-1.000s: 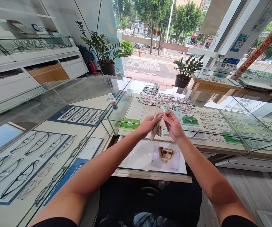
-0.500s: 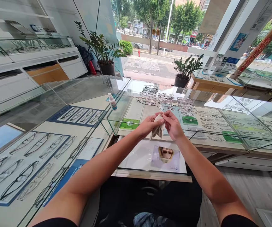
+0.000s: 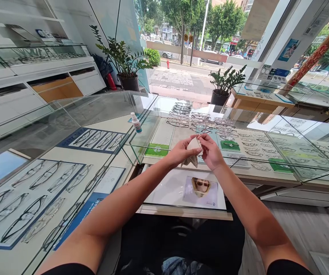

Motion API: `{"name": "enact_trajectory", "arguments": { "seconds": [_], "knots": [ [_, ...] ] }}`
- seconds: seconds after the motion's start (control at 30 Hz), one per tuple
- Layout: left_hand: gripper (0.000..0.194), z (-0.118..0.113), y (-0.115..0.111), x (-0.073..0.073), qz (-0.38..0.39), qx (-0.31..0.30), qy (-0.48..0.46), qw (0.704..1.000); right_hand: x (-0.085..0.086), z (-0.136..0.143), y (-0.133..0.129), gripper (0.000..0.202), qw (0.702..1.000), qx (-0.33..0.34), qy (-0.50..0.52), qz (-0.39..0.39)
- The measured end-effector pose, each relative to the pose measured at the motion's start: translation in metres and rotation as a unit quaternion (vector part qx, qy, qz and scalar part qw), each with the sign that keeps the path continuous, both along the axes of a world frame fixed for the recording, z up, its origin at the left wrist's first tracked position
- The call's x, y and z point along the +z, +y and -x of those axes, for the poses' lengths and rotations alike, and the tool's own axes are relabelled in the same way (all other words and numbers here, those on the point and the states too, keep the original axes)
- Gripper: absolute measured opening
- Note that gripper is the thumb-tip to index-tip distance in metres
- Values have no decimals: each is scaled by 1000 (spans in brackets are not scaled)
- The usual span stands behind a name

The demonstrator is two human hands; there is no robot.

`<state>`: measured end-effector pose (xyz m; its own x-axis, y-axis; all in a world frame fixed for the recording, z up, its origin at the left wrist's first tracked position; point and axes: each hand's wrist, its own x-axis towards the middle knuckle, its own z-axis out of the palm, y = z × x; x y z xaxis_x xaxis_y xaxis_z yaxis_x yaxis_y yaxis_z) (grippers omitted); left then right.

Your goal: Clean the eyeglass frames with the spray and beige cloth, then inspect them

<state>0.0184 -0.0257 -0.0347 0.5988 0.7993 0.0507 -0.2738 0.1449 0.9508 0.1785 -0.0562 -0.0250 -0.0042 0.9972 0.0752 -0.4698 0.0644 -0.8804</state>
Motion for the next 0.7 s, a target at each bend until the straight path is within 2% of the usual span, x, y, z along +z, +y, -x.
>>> {"name": "enact_trajectory", "arguments": {
  "seconds": [0.3,0.5,0.7],
  "knots": [
    [73,-12,-4,-4,-37,63,2,997,-1,7,-2,32,1000,-4,4,-1],
    [74,-11,-8,3,-56,95,9,994,4,11,-7,32,1000,-7,-8,-21],
    [71,-6,-4,5,-67,16,18,997,0,8,-3,35,1000,-20,-15,-10]
  ]
}}
